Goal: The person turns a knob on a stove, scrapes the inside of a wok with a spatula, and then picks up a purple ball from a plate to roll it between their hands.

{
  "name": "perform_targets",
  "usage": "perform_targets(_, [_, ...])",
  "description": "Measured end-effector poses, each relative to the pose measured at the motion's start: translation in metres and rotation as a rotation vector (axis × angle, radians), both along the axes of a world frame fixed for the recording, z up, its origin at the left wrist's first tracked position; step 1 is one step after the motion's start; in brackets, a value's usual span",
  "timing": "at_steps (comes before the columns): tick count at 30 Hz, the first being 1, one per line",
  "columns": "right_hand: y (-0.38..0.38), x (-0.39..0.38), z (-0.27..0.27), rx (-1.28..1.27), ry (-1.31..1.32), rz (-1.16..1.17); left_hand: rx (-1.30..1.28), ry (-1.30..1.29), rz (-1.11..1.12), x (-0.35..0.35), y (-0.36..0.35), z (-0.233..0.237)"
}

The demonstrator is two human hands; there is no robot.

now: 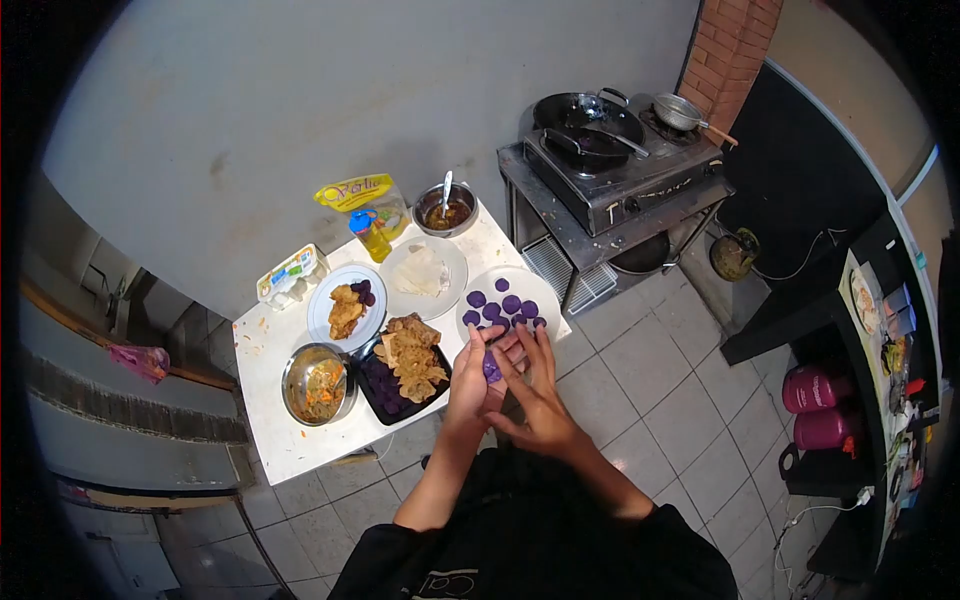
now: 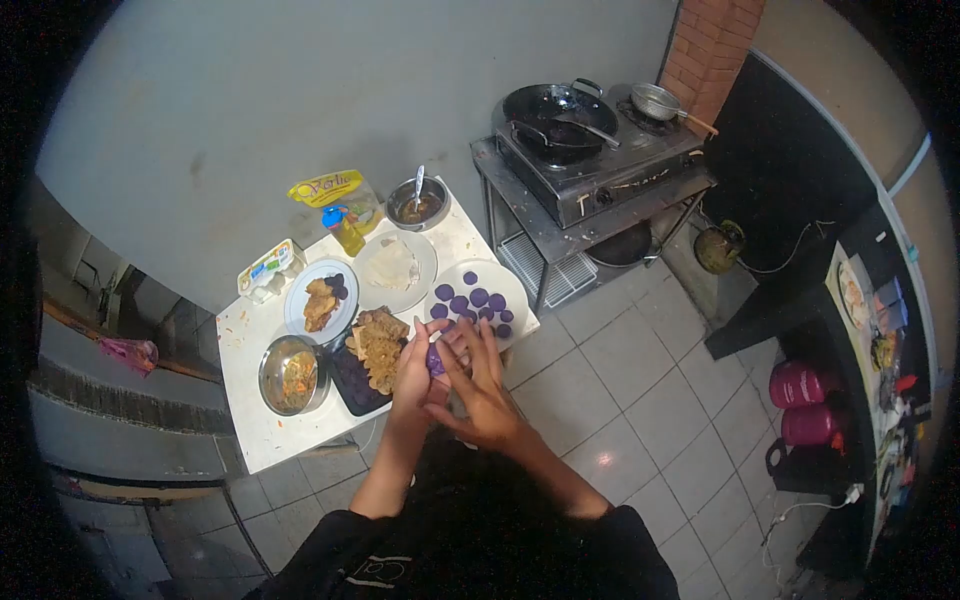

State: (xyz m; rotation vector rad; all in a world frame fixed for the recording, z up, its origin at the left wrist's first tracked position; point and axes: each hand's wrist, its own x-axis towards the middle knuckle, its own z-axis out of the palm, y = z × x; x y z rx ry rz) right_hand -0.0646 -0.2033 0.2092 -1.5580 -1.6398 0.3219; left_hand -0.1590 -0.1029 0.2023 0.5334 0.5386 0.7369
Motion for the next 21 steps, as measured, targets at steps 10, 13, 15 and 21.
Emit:
perform_targets(10, [0.003, 0.015, 0.003, 0.054, -0.009, 0.024, 0.009, 0.015, -0.104, -0.004, 0.000, 0.012])
perform_targets(13, [0.002, 0.010, 0.000, 0.040, 0.009, 0.038, -0.005, 0.022, -0.129, -0.006, 0.001, 0.015])
perform_targets(15, [-0.001, 0.008, 0.008, 0.084, 0.095, 0.030, 0.043, 0.028, -0.164, -0.011, -0.001, 0.014])
perform_targets(21, [-0.001, 0.006, 0.006, 0.031, -0.016, 0.029, 0.043, -0.002, -0.179, -0.010, -0.004, 0.016])
